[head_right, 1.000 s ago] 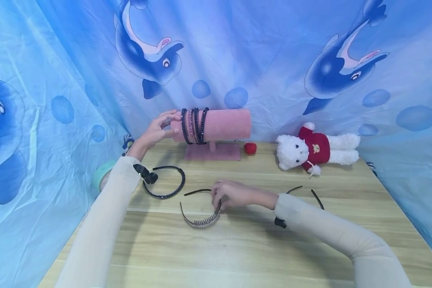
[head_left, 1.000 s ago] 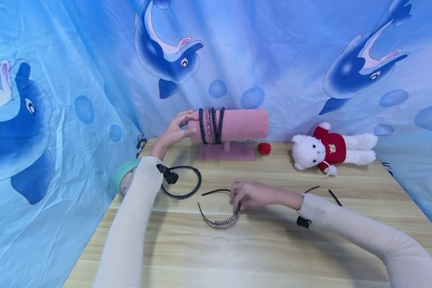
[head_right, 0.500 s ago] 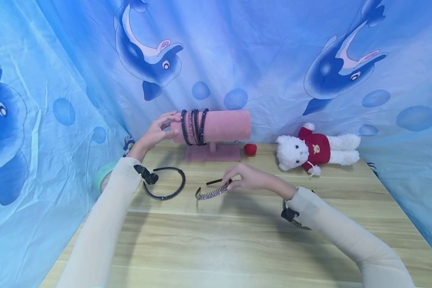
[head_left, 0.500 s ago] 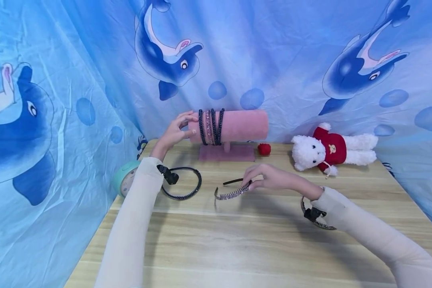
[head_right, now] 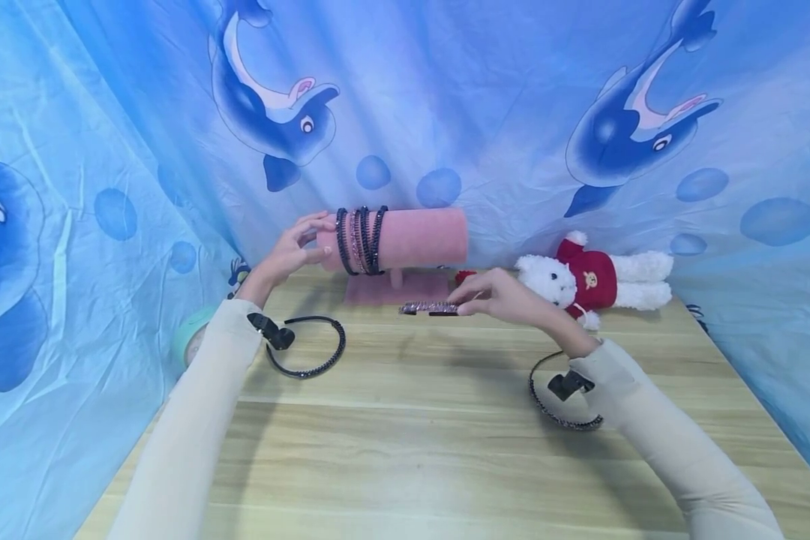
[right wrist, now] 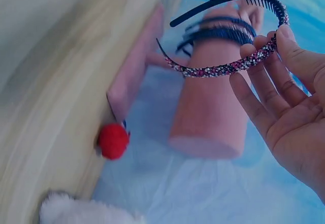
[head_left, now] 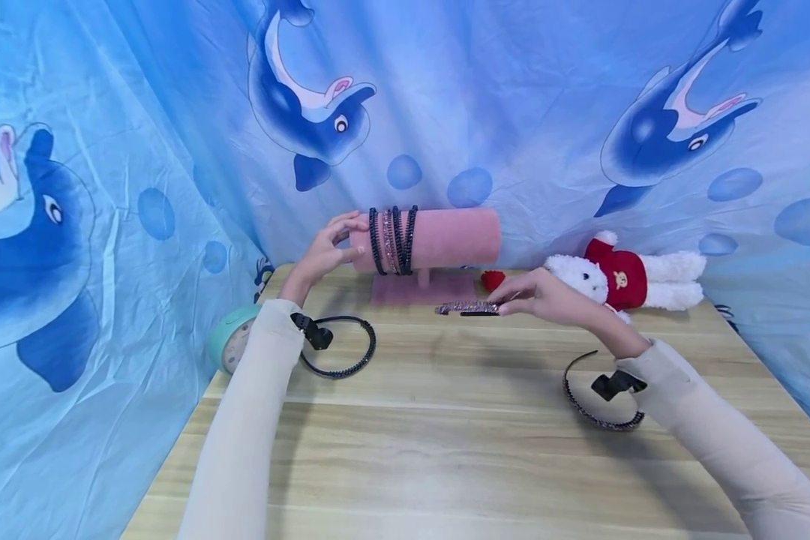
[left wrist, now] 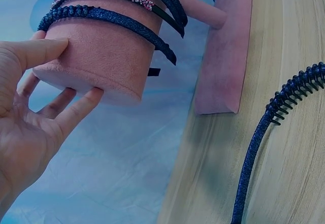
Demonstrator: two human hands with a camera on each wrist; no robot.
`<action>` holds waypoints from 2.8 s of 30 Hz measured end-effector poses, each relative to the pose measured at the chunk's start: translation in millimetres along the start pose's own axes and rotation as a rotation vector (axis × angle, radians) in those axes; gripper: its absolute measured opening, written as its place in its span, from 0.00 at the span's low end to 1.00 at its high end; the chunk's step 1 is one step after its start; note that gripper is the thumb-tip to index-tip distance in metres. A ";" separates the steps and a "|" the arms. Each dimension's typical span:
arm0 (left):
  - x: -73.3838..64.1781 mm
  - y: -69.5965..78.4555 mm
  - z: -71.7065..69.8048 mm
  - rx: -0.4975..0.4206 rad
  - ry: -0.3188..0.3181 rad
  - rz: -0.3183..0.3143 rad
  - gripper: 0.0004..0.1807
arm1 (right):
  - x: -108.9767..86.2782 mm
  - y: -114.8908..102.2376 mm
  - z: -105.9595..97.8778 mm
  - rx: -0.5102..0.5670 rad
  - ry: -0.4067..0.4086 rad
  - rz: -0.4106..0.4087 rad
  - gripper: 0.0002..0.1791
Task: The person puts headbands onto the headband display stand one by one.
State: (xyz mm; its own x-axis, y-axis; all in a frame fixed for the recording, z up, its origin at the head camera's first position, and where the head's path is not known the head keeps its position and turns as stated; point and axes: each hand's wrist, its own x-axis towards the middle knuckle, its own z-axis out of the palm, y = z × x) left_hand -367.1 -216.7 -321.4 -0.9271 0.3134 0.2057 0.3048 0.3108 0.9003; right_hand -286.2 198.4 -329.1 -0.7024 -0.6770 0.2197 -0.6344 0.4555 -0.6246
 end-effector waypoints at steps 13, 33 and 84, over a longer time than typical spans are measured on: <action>2.5 -3.3 0.0 -0.007 0.011 0.019 0.24 | -20.9 20.7 -47.0 -0.034 0.153 0.182 0.11; 3.4 -9.6 -0.6 -0.012 0.015 0.035 0.24 | -24.6 35.3 -59.3 0.060 0.333 0.376 0.21; 0.2 -2.5 1.3 -0.023 0.008 0.033 0.24 | 72.6 57.1 -13.4 0.316 0.652 0.300 0.24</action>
State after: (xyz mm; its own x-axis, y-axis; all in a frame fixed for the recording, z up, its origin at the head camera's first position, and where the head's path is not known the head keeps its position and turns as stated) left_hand -367.8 -216.2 -324.2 -0.9184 0.3161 0.2380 0.3299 0.2796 0.9017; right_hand -377.8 183.0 -338.8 -0.9390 -0.0302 0.3425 -0.3344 0.3123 -0.8892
